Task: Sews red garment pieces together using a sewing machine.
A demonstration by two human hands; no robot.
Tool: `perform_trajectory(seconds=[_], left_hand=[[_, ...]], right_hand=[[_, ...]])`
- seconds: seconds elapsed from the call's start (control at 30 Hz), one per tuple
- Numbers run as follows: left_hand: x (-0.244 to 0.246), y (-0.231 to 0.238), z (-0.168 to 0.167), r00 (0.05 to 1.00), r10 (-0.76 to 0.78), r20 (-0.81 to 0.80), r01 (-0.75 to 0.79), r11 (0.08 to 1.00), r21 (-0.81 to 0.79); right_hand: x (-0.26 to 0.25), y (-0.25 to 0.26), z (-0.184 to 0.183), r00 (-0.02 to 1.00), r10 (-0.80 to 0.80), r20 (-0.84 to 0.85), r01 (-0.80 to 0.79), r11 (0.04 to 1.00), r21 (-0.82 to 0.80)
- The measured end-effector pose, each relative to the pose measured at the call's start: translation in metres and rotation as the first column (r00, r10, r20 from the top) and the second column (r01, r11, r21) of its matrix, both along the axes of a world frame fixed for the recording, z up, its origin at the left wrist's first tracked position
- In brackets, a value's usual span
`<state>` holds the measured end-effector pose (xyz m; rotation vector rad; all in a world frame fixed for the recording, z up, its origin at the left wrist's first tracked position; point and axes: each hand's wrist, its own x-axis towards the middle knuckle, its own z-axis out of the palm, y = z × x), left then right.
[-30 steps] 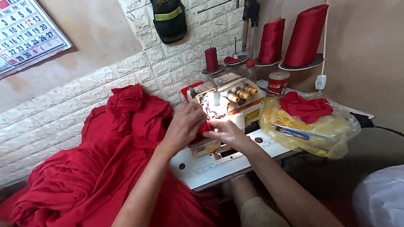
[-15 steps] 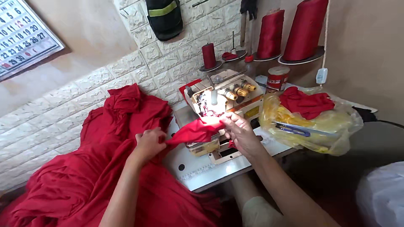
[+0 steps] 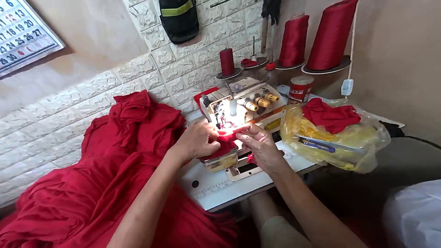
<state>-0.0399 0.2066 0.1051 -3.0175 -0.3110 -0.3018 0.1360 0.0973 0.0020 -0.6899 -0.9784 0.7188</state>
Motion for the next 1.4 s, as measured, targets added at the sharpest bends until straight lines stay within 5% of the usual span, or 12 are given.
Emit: perform_trajectory(seconds=[0.23, 0.37, 0.5, 0.6, 0.8, 0.93, 1.13, 1.23, 1.4], left_hand=[[-0.018, -0.017, 0.020, 1.000, -0.011, 0.000, 0.011, 0.956, -0.292], [-0.019, -0.029, 0.023, 0.994, -0.065, 0.082, 0.082, 0.971, -0.225], [-0.004, -0.037, 0.025, 0.996, 0.086, -0.034, -0.092, 0.922, -0.376], [0.008, -0.034, 0.025, 0.968, 0.132, -0.211, -0.205, 0.905, -0.374], [0.007, -0.032, 0.048, 0.939, 0.222, -0.261, -0.261, 0.957, -0.123], [-0.006, -0.030, 0.047, 0.958, 0.269, -0.100, -0.268, 0.963, 0.025], [-0.010, -0.028, 0.037, 0.962, 0.269, 0.052, -0.271, 0.962, 0.031], [-0.007, -0.033, 0.030, 0.982, 0.138, 0.127, -0.143, 0.989, 0.025], [0.003, -0.038, 0.021, 0.997, -0.081, -0.014, 0.080, 0.996, -0.038]], right_hand=[[-0.002, -0.001, 0.017, 0.972, 0.073, 0.225, -0.064, 0.997, -0.045], [-0.008, -0.002, 0.032, 0.759, 0.176, 0.627, -0.074, 0.980, -0.185], [-0.020, -0.005, 0.028, 0.670, 0.061, 0.740, -0.013, 0.997, -0.071], [-0.021, -0.013, 0.025, 0.652, -0.024, 0.757, 0.096, 0.994, -0.052], [-0.011, -0.003, 0.008, 0.581, -0.314, 0.751, 0.407, 0.911, 0.065], [-0.004, 0.011, -0.001, 0.664, -0.334, 0.669, 0.438, 0.899, 0.013], [-0.009, 0.022, -0.005, 0.710, -0.429, 0.559, 0.517, 0.856, 0.001], [-0.004, 0.018, -0.001, 0.715, -0.354, 0.602, 0.419, 0.907, 0.036], [0.003, -0.009, 0.006, 0.874, 0.149, 0.463, -0.146, 0.988, -0.044]])
